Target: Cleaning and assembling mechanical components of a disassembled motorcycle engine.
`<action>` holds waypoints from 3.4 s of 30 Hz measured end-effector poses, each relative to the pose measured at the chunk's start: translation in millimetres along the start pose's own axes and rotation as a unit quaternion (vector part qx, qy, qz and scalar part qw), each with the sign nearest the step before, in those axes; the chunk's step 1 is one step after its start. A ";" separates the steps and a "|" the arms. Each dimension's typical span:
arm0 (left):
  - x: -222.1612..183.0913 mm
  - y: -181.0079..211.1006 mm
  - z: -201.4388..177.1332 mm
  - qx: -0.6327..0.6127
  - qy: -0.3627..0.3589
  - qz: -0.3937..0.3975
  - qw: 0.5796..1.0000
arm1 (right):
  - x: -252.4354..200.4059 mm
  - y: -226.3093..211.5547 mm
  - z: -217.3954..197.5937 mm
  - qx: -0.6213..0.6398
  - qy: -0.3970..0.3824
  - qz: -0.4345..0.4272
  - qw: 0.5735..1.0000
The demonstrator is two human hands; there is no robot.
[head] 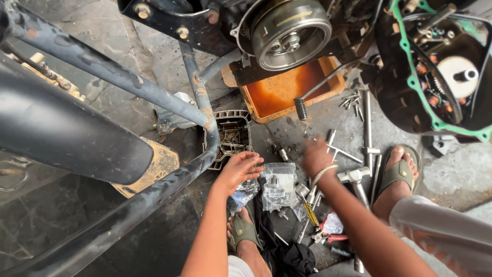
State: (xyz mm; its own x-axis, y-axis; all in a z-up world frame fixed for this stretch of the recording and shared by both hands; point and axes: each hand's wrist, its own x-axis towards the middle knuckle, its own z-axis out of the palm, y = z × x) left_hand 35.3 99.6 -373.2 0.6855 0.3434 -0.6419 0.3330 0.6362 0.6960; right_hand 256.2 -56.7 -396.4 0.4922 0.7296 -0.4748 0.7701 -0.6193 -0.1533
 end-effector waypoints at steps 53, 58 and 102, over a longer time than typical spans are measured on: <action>-306.3 194.2 170.0 0.355 0.080 0.375 0.852 | -289.2 -81.5 -261.8 0.603 0.083 -0.214 0.765; -298.3 191.4 170.1 0.259 0.007 0.348 0.901 | -284.0 -75.9 -257.3 0.625 0.109 -0.186 0.750; -232.5 136.9 163.3 0.190 0.000 0.354 0.916 | -256.4 -118.3 -241.5 0.784 0.217 -0.090 0.574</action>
State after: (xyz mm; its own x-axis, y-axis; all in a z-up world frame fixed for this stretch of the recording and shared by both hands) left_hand 27.2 -6.0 -76.1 0.8165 0.5773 0.0132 0.0066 -0.0322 0.9995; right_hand 137.0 -100.5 -47.2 0.7788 0.6153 -0.1215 -0.3219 0.2259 -0.9194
